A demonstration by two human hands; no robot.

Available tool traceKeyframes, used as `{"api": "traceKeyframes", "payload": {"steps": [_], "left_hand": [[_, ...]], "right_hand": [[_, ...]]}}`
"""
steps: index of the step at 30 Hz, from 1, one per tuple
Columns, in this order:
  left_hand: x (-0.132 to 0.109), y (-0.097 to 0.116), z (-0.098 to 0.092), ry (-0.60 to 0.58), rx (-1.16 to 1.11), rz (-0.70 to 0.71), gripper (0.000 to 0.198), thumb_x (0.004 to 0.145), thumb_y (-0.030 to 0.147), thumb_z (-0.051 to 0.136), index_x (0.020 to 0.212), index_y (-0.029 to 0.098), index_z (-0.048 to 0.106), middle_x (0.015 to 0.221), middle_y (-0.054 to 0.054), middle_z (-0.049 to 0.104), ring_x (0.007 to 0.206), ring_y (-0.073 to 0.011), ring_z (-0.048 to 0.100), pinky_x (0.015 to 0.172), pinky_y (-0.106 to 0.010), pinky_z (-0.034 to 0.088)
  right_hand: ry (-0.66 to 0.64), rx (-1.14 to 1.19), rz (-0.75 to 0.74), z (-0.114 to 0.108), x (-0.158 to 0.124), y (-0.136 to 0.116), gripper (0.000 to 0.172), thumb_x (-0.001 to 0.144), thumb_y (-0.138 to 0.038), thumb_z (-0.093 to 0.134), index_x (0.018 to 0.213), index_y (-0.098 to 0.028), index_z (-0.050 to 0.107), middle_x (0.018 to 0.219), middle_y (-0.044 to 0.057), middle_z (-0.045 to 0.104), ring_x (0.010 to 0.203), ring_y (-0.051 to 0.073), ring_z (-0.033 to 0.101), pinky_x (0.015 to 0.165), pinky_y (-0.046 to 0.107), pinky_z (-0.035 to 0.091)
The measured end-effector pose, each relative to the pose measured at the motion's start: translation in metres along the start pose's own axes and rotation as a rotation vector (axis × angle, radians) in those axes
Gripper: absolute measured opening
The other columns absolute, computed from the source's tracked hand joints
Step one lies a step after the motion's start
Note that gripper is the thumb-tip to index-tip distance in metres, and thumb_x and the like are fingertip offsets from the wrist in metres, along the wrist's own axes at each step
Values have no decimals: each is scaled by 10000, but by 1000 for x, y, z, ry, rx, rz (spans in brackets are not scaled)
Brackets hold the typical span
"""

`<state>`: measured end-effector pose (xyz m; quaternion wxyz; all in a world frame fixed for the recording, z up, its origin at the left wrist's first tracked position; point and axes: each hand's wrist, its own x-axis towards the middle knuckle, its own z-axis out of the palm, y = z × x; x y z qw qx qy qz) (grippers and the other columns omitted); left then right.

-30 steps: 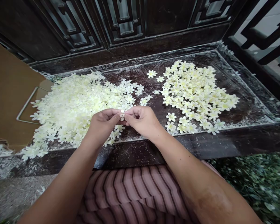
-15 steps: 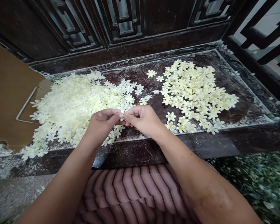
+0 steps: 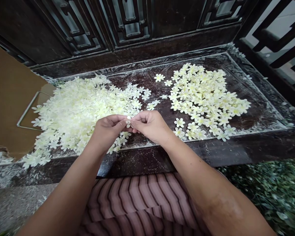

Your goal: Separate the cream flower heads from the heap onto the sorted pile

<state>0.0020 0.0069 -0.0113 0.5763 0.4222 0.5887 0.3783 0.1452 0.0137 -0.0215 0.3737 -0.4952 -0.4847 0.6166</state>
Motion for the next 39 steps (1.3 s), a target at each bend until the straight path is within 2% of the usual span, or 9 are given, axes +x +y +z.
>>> {"api": "traceKeyframes", "payload": {"steps": [7, 12, 16, 20, 26, 29, 32, 36, 39], "left_hand": [[1, -3, 3, 73, 109, 80, 36, 691, 118, 643, 672, 148, 642, 576, 20, 646, 543, -115, 610, 555, -207, 465], [1, 5, -7, 91, 67, 34, 73, 776, 158, 590, 720, 151, 637, 614, 5, 648, 551, -108, 603, 578, -222, 480], [1, 11, -13, 134, -56, 50, 108, 798, 141, 541, 702, 155, 589, 720, -12, 661, 657, -109, 625, 642, -243, 519], [0, 9, -7, 9, -242, -21, 87, 738, 89, 554, 704, 162, 523, 726, -3, 651, 615, -105, 622, 581, -230, 512], [0, 6, 1, -82, -385, -166, 189, 715, 51, 426, 774, 140, 582, 572, 33, 512, 449, -50, 447, 439, -156, 357], [-1, 4, 4, -95, -444, -174, 97, 793, 179, 483, 746, 146, 561, 543, 52, 421, 443, -50, 396, 427, -158, 309], [-2, 1, 6, -112, -362, -105, 218, 746, 359, 659, 750, 169, 552, 529, 73, 390, 449, -54, 373, 437, -165, 304], [-2, -3, 7, -59, -151, -9, 224, 673, 317, 735, 752, 184, 573, 454, 97, 386, 409, -49, 323, 438, -171, 286], [-1, -2, 4, -65, -180, 17, 170, 695, 299, 700, 718, 179, 581, 430, 94, 385, 405, -50, 325, 443, -171, 286]], "right_hand": [[190, -95, -106, 12, -1, 7, 77, 632, -178, 605, 572, -168, 557, 518, -42, 509, 479, 73, 411, 472, 227, 320], [256, 139, -102, -4, 3, 0, 48, 604, -144, 603, 589, -191, 606, 498, -49, 515, 463, 71, 413, 480, 226, 367], [347, 129, -108, -15, 2, -8, 97, 603, -115, 573, 574, -204, 598, 477, -47, 505, 451, 75, 410, 480, 231, 377], [336, -81, -172, -6, -1, -4, 59, 628, -158, 580, 576, -184, 578, 509, -39, 495, 466, 76, 392, 459, 226, 328], [342, -389, -290, 2, -5, 8, 64, 702, -188, 556, 644, -181, 582, 557, -29, 529, 489, 88, 432, 483, 234, 337], [342, -483, -365, 3, -7, 9, 78, 720, -185, 545, 648, -188, 574, 574, -22, 544, 506, 95, 453, 509, 240, 365], [356, -559, -440, 4, -9, 8, 82, 719, -169, 545, 644, -193, 569, 582, -18, 550, 532, 103, 476, 542, 245, 382], [333, -471, -405, 4, -10, 6, 73, 721, -184, 551, 655, -187, 583, 578, -21, 544, 530, 99, 467, 531, 241, 375], [264, -256, -293, 3, -9, 2, 68, 709, -213, 568, 657, -176, 594, 560, -28, 532, 505, 86, 447, 487, 226, 359]]}}
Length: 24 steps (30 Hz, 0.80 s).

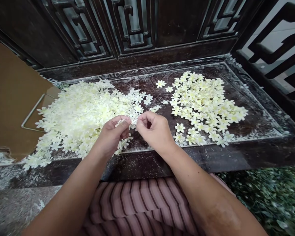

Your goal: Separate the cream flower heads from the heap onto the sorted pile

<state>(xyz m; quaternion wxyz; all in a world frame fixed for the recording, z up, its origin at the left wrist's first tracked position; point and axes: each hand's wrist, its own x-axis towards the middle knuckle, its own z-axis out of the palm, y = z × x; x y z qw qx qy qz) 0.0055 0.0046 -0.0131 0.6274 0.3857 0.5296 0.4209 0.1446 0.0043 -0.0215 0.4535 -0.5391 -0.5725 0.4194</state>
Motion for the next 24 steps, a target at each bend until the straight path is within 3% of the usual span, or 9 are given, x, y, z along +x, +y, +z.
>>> {"api": "traceKeyframes", "payload": {"steps": [7, 14, 24], "left_hand": [[0, 6, -4, -98, -229, -130, 227, 662, 249, 737, 680, 167, 525, 489, 88, 373, 435, -38, 343, 445, -156, 283], [0, 7, -6, -151, -324, -214, 339, 625, 254, 769, 643, 170, 441, 492, 98, 344, 422, -27, 327, 421, -141, 265], [1, 7, -8, -180, -391, -312, 327, 618, 211, 759, 645, 165, 436, 475, 108, 313, 403, -17, 308, 406, -136, 253]], "right_hand": [[-154, 373, 222, -3, 6, -8, 137, 662, -295, 669, 669, -165, 624, 534, -23, 590, 477, 81, 502, 479, 224, 422], [-218, 413, 252, -2, 4, -8, 266, 632, -395, 740, 596, -168, 606, 535, -20, 605, 476, 70, 508, 484, 217, 437], [-234, 454, 309, 0, 5, -8, 280, 595, -392, 768, 595, -161, 610, 516, -23, 601, 461, 66, 501, 472, 212, 425]]}}
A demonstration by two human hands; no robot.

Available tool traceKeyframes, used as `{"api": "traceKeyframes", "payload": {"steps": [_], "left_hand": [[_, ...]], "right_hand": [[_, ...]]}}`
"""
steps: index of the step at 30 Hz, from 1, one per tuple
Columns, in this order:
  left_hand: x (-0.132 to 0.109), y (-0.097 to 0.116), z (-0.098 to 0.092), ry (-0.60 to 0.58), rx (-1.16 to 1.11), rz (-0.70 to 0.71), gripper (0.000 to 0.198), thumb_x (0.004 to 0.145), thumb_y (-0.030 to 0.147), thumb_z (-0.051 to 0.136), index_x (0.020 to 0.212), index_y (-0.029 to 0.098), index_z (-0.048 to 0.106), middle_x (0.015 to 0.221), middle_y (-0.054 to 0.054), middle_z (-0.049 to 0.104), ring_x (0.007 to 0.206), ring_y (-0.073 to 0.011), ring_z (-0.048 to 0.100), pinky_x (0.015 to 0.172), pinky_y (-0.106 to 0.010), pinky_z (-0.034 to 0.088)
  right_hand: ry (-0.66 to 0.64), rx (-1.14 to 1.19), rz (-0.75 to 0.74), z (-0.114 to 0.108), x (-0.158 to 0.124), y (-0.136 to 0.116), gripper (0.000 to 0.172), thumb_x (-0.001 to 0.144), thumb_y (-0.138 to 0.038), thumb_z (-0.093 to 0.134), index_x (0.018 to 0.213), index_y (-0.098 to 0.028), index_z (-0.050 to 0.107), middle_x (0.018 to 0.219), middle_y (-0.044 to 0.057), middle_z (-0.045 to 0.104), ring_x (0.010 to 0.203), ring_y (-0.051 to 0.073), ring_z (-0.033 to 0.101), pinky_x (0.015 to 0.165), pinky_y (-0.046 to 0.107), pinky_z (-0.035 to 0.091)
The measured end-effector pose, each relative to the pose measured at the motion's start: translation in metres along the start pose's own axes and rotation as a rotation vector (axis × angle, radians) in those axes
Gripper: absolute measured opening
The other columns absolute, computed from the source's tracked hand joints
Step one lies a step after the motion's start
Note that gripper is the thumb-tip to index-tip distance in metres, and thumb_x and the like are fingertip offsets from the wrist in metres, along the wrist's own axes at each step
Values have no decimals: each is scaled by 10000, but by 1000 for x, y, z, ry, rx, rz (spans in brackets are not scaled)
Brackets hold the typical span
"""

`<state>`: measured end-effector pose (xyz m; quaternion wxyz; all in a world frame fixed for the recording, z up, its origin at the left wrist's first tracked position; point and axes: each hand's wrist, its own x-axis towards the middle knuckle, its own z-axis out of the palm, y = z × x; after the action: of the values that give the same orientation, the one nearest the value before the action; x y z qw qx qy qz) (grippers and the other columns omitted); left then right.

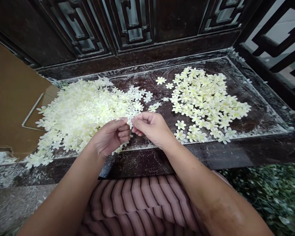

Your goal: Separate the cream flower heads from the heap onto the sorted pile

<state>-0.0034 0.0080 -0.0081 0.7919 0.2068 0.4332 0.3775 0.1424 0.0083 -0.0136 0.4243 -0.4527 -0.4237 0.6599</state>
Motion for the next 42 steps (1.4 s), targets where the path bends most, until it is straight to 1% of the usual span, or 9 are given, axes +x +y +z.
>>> {"api": "traceKeyframes", "payload": {"steps": [8, 18, 22, 25, 27, 30, 33, 39, 42], "left_hand": [[0, 1, 0, -11, -6, -22, 297, 635, 191, 732, 646, 162, 437, 464, 108, 311, 397, -17, 296, 397, -133, 256], [-1, 0, 2, 21, 92, -5, 297, 627, 201, 727, 626, 168, 432, 471, 101, 333, 404, -21, 300, 407, -142, 264], [2, -5, 3, 151, 292, 87, 208, 681, 253, 690, 680, 167, 501, 463, 96, 351, 404, -36, 300, 422, -157, 259], [3, -7, 5, 358, 526, 282, 186, 720, 319, 667, 764, 180, 553, 452, 103, 348, 405, -50, 287, 433, -168, 251], [2, -8, 8, 410, 611, 384, 213, 714, 354, 671, 753, 186, 545, 468, 101, 371, 421, -53, 299, 449, -172, 258], [2, -8, 10, 298, 653, 413, 265, 663, 378, 706, 685, 171, 542, 536, 77, 460, 470, -55, 354, 490, -182, 294], [4, -10, 7, 207, 667, 373, 223, 707, 372, 646, 698, 164, 567, 538, 69, 469, 468, -59, 349, 493, -191, 291], [4, -10, 4, 248, 741, 285, 111, 786, 272, 535, 726, 180, 552, 439, 95, 335, 407, -65, 279, 437, -187, 224], [-2, -1, 5, 300, 805, 234, 124, 830, 272, 509, 749, 193, 563, 449, 87, 354, 391, -70, 261, 426, -187, 224]], "right_hand": [[-26, 43, -2, 1, 1, 2, 266, 618, -354, 752, 556, -157, 583, 490, -35, 578, 439, 50, 480, 453, 196, 404], [16, 51, 6, 0, 2, 2, 99, 602, -208, 653, 625, -163, 568, 443, -68, 533, 388, 52, 457, 409, 192, 383], [61, -57, -19, 0, 3, 4, 52, 596, -187, 608, 595, -161, 563, 435, -64, 512, 384, 49, 424, 396, 190, 334], [180, -129, -70, -1, 6, 8, 45, 595, -190, 601, 606, -158, 570, 461, -63, 505, 400, 49, 407, 404, 194, 310], [243, -165, -105, -1, 7, 10, 49, 595, -193, 600, 613, -158, 571, 479, -61, 506, 411, 51, 409, 418, 200, 315], [247, -180, -113, 1, 6, 11, 80, 600, -220, 609, 631, -153, 578, 491, -53, 513, 419, 58, 408, 421, 206, 313], [200, -158, -86, 6, 5, 10, 97, 599, -240, 613, 613, -153, 572, 482, -51, 501, 416, 56, 388, 412, 203, 289], [219, -108, -71, 8, 6, 12, 61, 565, -203, 612, 580, -155, 578, 449, -56, 494, 395, 55, 389, 409, 201, 292], [243, -65, -91, 0, 9, 10, 37, 560, -172, 611, 590, -164, 592, 450, -58, 499, 394, 57, 403, 405, 199, 318]]}}
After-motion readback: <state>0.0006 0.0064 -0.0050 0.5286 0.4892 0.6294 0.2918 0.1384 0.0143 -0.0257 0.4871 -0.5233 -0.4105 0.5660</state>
